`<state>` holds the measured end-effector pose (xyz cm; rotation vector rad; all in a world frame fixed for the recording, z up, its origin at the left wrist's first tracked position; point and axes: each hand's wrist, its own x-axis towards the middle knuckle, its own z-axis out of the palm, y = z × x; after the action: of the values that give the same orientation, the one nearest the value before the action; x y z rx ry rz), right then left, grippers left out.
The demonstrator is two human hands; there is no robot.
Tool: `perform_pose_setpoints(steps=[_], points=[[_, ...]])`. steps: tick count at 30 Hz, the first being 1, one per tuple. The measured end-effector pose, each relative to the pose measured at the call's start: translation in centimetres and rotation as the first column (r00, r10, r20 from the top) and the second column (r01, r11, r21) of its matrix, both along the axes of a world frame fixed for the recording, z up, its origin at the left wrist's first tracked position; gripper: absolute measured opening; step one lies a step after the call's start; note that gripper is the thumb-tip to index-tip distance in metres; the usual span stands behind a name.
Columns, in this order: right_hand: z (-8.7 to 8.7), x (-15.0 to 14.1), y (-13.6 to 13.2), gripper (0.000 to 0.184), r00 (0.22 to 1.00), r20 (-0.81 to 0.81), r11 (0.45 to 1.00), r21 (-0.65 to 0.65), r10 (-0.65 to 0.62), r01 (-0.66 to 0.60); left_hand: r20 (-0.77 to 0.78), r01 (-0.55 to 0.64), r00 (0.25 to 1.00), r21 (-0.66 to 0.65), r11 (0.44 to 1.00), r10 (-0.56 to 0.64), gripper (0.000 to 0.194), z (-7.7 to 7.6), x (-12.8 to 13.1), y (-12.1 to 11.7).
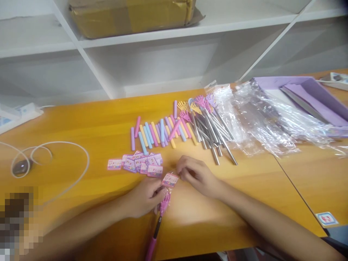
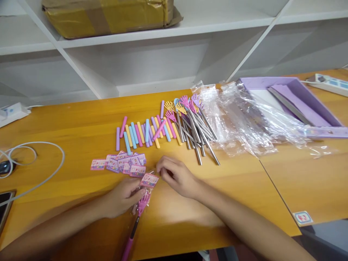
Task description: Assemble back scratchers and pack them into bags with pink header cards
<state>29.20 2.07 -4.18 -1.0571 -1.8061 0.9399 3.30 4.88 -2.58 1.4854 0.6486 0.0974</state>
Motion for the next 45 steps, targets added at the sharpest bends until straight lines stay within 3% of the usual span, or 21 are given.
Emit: perform_pose_setpoints(steps=[6,10,15,18,22,25,28,31,33,35,37,39,40,42,45], points=[[0.5,0.0,0.2,0.031,0.995,0.09,0.995,0.09,0.03,-0.038,0.024,0.003,1.0,0.054,0.999,-0.004,0.029,-0.1,-0.1,0.2],[0.8,-0.4,0.2,0.019,0.995,0.094,0.992,0.123,-0.024,0.012,0.025,0.017,1.0,0.044,0.999,-0.018,0.026,-0.1,0.0,0.2],[1.0,-0.6,0.3,0.006,0.997,0.078,1.0,0.019,0.021,-0.023,0.015,0.018,1.0,0.112,0.994,-0.02,0.026,-0.2,-0.1,0.1],[1.4,-0.4,0.2,0.008,0.997,0.059,0.998,-0.05,0.051,-0.048,-0.001,0.039,0.999,0.173,0.984,-0.039,0.024,-0.5,-0.3,0.1],[2.1,0.7,0.3,0.011,0.994,0.075,0.996,-0.025,-0.083,0.085,-0.012,0.034,0.999,0.3,0.953,-0.032,0.029,-0.9,-0.4,0.2],[2.1,0.9,0.8,0.026,0.976,-0.012,0.976,-0.002,-0.218,0.218,-0.011,0.033,0.999,0.35,0.936,-0.031,0.031,-0.9,-0.3,0.1],[1.5,-0.4,1.3,0.037,0.957,-0.16,0.953,-0.223,-0.241,0.203,-0.023,0.036,0.999,0.321,0.946,-0.03,0.034,-0.8,-0.2,-0.1],[0.9,-2.0,1.6,0.037,0.952,-0.209,0.878,-0.468,-0.223,0.103,0.001,0.008,1.0,0.271,0.962,-0.009,0.031,-0.9,-0.2,-0.1],[0.9,-2.4,1.5,0.041,0.957,-0.18,0.889,-0.44,-0.228,0.129,0.044,-0.053,0.998,0.159,0.986,0.046,0.028,-1.1,-0.2,0.1],[1.3,-2.3,1.2,0.047,0.98,-0.106,0.948,-0.292,-0.166,0.129,0.087,-0.122,0.989,-0.002,0.992,0.122,0.031,-1.4,-0.2,0.4],[1.8,-2.2,0.8,0.047,0.999,-0.004,0.98,-0.198,-0.036,0.034,0.117,-0.158,0.978,-0.143,0.977,0.175,0.04,-1.7,-0.1,0.7],[2.1,-2.3,0.3,0.043,0.999,0.031,0.973,-0.228,0.041,-0.033,0.16,-0.164,0.966,-0.225,0.96,0.203,0.047,-1.7,0.0,0.8],[2.1,-2.5,0.1,0.042,1.0,0.011,0.966,-0.259,0.006,-0.003,0.189,-0.158,0.96,-0.248,0.956,0.208,0.048,-1.6,0.0,0.8],[2.2,-2.8,-0.1,0.042,0.978,-0.075,0.941,-0.297,-0.193,0.162,0.254,-0.117,0.949,-0.271,0.956,0.188,0.044,-1.4,0.1,0.7],[3.4,-2.6,0.2,0.039,0.823,-0.235,0.851,-0.238,-0.518,0.468,0.319,-0.038,0.937,-0.307,0.951,0.141,0.037,-1.4,0.1,0.4]])
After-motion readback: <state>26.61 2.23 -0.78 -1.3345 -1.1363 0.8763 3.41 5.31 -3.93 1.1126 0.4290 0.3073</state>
